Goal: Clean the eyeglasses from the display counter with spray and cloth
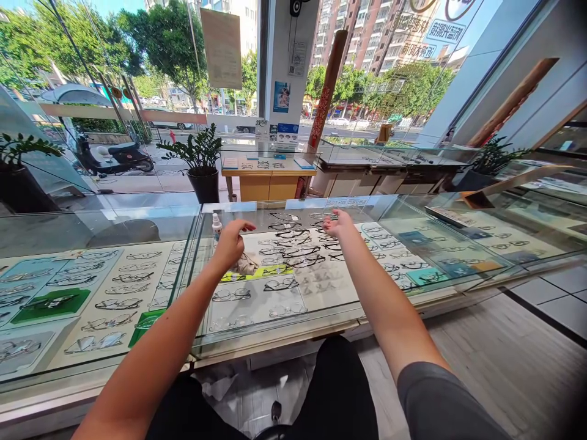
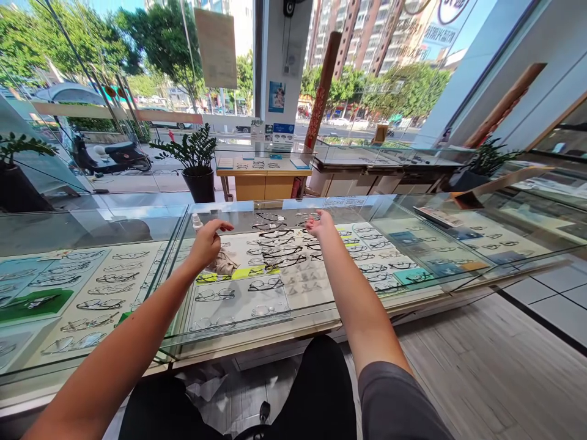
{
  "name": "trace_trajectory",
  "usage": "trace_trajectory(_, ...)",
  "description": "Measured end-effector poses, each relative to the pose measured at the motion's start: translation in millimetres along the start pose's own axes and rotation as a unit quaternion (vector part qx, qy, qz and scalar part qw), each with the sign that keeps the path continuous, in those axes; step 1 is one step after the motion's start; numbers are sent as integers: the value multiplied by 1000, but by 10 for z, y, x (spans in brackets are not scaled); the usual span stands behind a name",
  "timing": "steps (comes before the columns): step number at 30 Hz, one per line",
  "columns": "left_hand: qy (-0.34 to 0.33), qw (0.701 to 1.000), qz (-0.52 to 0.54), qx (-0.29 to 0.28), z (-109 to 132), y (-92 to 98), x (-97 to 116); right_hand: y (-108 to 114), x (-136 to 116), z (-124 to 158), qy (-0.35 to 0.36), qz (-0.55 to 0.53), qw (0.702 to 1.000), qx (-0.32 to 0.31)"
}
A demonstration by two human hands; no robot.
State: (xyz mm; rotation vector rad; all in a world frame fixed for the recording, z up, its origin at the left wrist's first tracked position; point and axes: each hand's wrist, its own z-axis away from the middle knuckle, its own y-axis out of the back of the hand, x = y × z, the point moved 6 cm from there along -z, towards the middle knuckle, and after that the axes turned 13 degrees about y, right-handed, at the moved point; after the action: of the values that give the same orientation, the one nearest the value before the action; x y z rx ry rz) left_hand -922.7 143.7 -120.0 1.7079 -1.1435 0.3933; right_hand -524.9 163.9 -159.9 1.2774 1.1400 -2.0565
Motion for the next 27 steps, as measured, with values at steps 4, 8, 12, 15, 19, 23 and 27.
trace_trajectory(4,3,1000,-1,2,1,11,5,17,23,-15,-27,-18,999,23)
trace_trajectory(8,5,1000,0,14,1,29,-7,6,26,-19,-35,-25,998,35)
trace_trajectory(12,1,1000,7,22,-2,35,-22,9,-13,-25,-26,-19,999,40)
trace_trajectory(15,-4,999,18,32,-3,45,-30,34,-98,-56,-6,-4,999,46)
trace_trajectory(19,-6,999,24,37,2,60,-24,79,-219,-132,17,24,997,67)
trace_trajectory(23,-7,999,15,31,19,79,14,93,-263,-222,20,52,995,87)
trace_trajectory(27,-7,999,14,34,37,104,39,79,-269,-322,27,69,992,103)
